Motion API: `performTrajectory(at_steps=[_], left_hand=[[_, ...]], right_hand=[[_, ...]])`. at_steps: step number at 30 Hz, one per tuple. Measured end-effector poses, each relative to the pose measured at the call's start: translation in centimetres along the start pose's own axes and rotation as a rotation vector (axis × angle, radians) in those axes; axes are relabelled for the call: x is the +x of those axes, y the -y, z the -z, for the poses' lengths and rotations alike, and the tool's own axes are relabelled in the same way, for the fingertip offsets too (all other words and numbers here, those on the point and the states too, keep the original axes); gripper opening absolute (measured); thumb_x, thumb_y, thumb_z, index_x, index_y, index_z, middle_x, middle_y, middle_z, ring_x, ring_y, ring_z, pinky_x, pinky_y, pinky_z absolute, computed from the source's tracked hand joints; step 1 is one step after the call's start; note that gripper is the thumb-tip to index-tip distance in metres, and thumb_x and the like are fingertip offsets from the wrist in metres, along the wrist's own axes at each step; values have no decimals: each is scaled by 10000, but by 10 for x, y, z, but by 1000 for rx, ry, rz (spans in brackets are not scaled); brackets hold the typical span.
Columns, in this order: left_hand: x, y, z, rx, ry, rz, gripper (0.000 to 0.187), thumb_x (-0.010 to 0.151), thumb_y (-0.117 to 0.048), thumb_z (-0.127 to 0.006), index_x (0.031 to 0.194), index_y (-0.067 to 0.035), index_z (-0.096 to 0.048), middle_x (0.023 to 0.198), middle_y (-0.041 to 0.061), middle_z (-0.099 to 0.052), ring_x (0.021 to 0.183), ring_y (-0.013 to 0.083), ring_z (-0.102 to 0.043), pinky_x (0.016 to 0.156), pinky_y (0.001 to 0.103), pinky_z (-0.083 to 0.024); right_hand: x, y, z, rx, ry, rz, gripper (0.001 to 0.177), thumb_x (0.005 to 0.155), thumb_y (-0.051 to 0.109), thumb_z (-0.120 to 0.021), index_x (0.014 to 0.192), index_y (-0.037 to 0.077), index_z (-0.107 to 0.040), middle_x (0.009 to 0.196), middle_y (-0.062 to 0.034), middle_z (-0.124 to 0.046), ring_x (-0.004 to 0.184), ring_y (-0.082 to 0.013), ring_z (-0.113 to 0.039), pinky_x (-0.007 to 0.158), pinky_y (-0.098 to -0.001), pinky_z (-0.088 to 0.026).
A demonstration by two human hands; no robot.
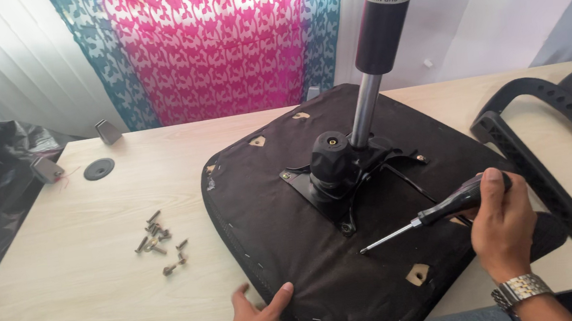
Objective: The person assembles an office chair by attaching the seat to the gas lift mechanism. Using a screwdriver, they tighten multiple screws into the underside of the seat base, securing it to the central column. The person works methodically, moving from one screw to the next.
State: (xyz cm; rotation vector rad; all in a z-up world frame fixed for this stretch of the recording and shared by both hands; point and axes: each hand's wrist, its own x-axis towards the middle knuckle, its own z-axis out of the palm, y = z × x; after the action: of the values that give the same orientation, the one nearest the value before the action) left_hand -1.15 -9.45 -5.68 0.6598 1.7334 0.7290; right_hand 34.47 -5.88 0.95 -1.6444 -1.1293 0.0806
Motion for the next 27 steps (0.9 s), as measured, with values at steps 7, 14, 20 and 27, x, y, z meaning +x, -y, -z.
performTrajectory(at_steps=[7, 14, 20, 27], left_hand=[[-25, -53, 17, 683, -237, -685, 1056, 639, -397, -916, 1493, -74, -385, 1547, 178, -349, 1473, 340, -295, 1183, 424, -314], [47, -113, 24, 789, 162, -923, 1088, 651, -357, -900, 1530, -60, -331, 1640, 112, -282, 1555, 284, -166, 1231, 402, -227], [97, -142, 12, 897, 235, -1017, 1157, 655, -542, -880, 1541, -46, -326, 1646, 134, -283, 1562, 294, -147, 1251, 458, -148], [113, -148, 4, 1019, 212, -1042, 1283, 570, -734, -833, 1563, -101, -325, 1663, 116, -252, 1569, 354, -66, 1256, 499, -88]], right_hand=[[-2, 79, 2, 218, 115, 166, 534, 1115, 510, -486, 1238, -5, -557, 924, -85, -599, 752, -160, -601, 650, -293, -509], [29, 175, -76, 203, 251, 447, 545, 1032, 524, -472, 1294, 47, -469, 871, -100, -699, 744, -215, -762, 614, -342, -586], [50, 185, -141, 46, 329, 470, 524, 1027, 516, -467, 1289, 62, -457, 851, -169, -720, 731, -336, -745, 632, -451, -551], [57, 173, -170, -28, 371, 381, 538, 1011, 529, -456, 1285, 66, -453, 837, -156, -728, 747, -332, -750, 638, -453, -558]])
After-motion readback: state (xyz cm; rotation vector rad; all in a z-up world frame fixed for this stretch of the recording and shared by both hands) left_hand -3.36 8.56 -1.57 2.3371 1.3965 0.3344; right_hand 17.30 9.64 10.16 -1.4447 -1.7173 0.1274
